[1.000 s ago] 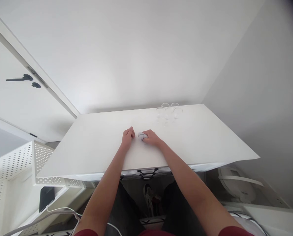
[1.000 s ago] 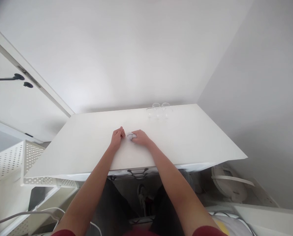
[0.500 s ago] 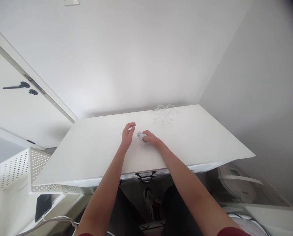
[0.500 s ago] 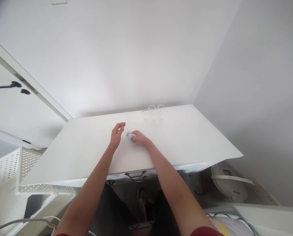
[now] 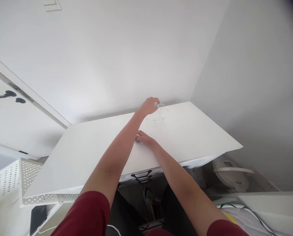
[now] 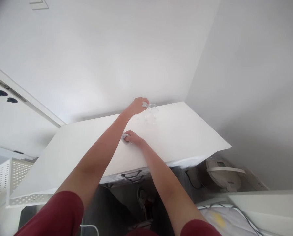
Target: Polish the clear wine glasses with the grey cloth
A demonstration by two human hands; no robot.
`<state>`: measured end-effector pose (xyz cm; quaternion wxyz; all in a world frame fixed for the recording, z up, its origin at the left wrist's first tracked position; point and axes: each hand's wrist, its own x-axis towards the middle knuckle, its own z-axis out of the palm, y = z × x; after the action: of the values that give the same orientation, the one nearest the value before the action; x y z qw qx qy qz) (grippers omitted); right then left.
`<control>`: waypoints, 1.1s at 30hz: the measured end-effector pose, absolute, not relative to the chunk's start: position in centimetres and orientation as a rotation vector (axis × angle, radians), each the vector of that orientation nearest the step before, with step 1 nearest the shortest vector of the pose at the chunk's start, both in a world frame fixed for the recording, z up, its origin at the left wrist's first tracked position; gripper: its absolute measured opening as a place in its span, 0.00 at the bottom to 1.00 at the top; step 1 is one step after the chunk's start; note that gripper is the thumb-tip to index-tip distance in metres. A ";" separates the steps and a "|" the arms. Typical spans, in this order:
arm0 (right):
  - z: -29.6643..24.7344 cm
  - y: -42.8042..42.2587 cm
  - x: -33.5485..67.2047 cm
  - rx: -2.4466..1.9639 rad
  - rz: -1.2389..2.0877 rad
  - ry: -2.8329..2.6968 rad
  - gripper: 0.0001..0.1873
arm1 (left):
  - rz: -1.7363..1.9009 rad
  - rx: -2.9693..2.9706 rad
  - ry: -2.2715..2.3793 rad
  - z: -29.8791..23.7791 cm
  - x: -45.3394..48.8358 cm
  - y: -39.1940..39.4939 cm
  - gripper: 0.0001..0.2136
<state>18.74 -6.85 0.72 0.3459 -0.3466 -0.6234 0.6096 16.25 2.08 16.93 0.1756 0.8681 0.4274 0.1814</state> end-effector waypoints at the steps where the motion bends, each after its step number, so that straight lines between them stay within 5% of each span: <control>1: 0.8 -6.9 18.7 -0.902 1.587 -1.617 0.06 | 0.472 2.472 1.232 17.1 16.5 2.7 0.14; 9: 1.3 -7.0 18.8 -0.825 1.598 -1.629 0.06 | 0.018 2.622 1.092 17.1 17.1 4.1 0.22; 20: 1.0 -6.8 18.3 -0.861 1.573 -1.620 0.05 | -0.011 2.650 0.944 16.3 17.1 4.2 0.29; 33: 0.5 -6.4 17.9 -0.861 1.554 -1.630 0.05 | -0.059 2.655 0.919 15.8 16.4 4.8 0.23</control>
<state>17.95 -6.44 0.45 0.3573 -0.3337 -0.6313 0.6020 16.44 4.82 15.75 0.1648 0.9319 0.3224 -0.0206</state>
